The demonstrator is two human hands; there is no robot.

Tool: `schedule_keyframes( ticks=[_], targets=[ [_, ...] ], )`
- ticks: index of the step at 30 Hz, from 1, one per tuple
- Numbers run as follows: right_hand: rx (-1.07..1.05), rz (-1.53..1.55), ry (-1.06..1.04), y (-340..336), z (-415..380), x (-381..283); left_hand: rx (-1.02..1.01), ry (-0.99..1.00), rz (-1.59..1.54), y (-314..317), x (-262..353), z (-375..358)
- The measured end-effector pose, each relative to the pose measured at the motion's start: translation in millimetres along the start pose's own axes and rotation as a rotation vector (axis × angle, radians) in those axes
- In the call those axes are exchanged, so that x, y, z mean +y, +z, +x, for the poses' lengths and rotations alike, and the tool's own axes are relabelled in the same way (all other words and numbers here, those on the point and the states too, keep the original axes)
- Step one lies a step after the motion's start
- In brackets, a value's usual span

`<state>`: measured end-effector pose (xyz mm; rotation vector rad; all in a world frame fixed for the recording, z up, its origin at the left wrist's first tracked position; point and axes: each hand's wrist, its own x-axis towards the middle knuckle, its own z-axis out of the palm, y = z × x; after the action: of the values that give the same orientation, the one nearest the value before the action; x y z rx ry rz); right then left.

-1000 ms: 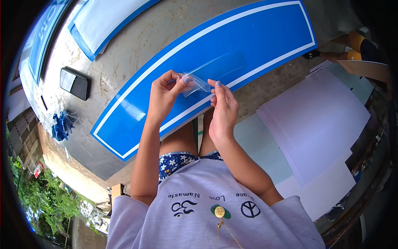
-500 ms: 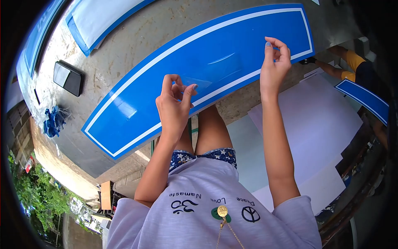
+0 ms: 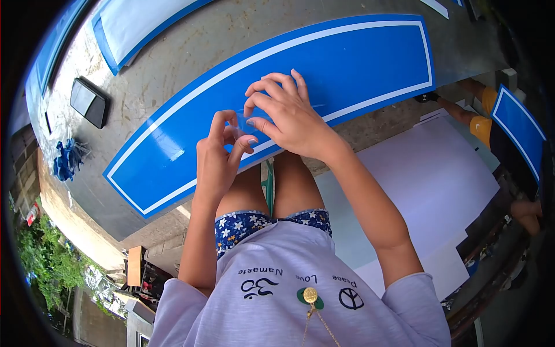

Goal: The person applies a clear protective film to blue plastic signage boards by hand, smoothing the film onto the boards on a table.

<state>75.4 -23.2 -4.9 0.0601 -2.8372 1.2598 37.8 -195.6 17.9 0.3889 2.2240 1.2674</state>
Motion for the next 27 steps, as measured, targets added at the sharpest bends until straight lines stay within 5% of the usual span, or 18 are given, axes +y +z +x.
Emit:
schedule_keyframes(
  ticks=[5, 7, 15, 27],
  targets=[
    [-0.140, 0.043, 0.034, -2.4, 3.3, -3.1, 0.008, -0.026, 0.037, 0.1, -4.1, -5.8],
    [-0.157, 0.047, 0.029, -1.5, 2.9, -1.2, 0.103, 0.230, 0.178, -1.6, -8.0, -4.5],
    [-0.267, 0.195, 0.012, -14.1, 11.8, 0.8, 0.066, 0.402, 0.165, 1.8, -14.7, -5.2],
    [-0.299, 0.226, 0.014, -8.8, 12.2, 2.6, 0.249, 0.305, 0.083, 35.4, -32.6, -3.3]
  ],
)
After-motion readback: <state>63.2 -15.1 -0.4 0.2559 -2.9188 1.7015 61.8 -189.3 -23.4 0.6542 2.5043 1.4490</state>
